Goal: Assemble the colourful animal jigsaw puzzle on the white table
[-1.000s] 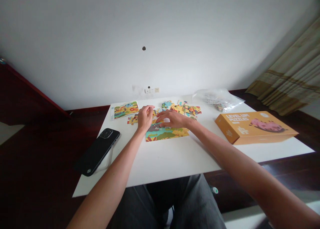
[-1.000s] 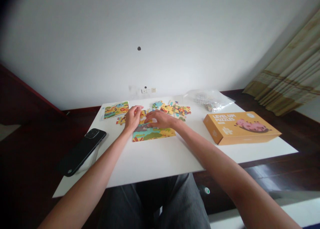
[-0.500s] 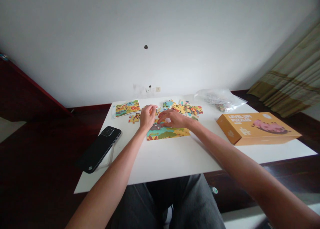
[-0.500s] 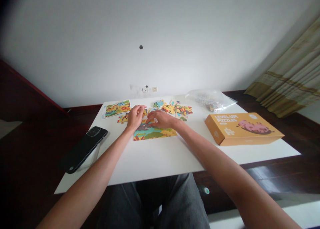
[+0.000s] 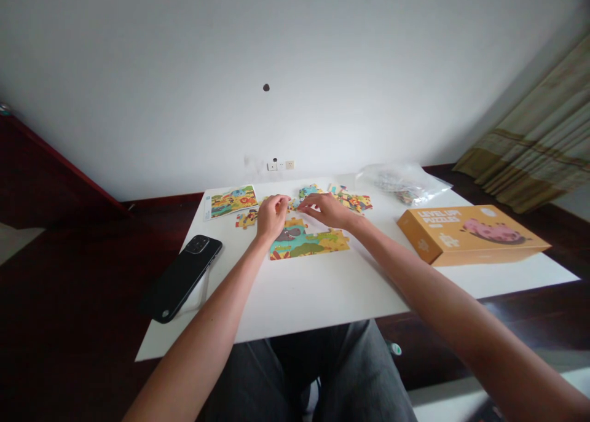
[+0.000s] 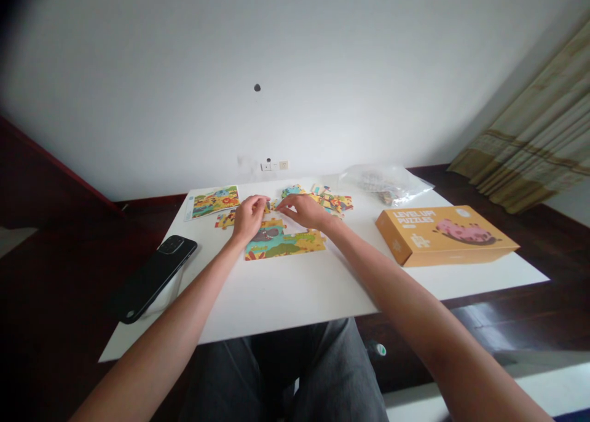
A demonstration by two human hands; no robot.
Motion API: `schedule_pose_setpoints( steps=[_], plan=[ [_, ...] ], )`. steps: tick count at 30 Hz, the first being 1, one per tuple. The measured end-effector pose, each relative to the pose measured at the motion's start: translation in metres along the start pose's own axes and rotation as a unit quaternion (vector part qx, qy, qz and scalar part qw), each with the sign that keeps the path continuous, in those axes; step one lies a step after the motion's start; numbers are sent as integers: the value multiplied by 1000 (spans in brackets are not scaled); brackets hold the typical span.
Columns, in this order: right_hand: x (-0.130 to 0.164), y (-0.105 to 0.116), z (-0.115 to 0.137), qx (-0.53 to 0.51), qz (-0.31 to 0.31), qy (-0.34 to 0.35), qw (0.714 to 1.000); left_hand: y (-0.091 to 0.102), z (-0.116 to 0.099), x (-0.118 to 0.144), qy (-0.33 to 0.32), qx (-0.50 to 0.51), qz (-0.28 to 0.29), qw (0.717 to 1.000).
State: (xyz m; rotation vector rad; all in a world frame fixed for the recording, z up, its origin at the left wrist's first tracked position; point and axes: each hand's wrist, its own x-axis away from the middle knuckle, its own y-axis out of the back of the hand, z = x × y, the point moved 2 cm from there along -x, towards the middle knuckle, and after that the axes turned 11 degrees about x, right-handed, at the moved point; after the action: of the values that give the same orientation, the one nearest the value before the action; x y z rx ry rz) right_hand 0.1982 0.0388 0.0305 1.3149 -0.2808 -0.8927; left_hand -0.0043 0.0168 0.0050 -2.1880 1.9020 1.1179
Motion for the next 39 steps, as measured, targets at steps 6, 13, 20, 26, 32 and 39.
schedule_pose_setpoints(
  steps=[6,13,20,26,32,39],
  plan=[
    [1,10,-27,63,-34,-125,990,-3,-17,6,-44,-104,107,988],
    [12,27,-73,115,-67,-267,955,-8,-19,12,-55,-145,184,971],
    [19,27,-90,130,-83,-333,930,-7,-22,15,-40,-88,259,961],
    [17,24,-86,128,-79,-328,933,-4,-33,16,-11,-97,282,954],
    [13,19,-77,121,-82,-287,947,-8,-37,20,-27,-83,303,949],
    [12,15,-74,121,-80,-259,955,2,-28,11,-65,-122,151,979]
  ],
)
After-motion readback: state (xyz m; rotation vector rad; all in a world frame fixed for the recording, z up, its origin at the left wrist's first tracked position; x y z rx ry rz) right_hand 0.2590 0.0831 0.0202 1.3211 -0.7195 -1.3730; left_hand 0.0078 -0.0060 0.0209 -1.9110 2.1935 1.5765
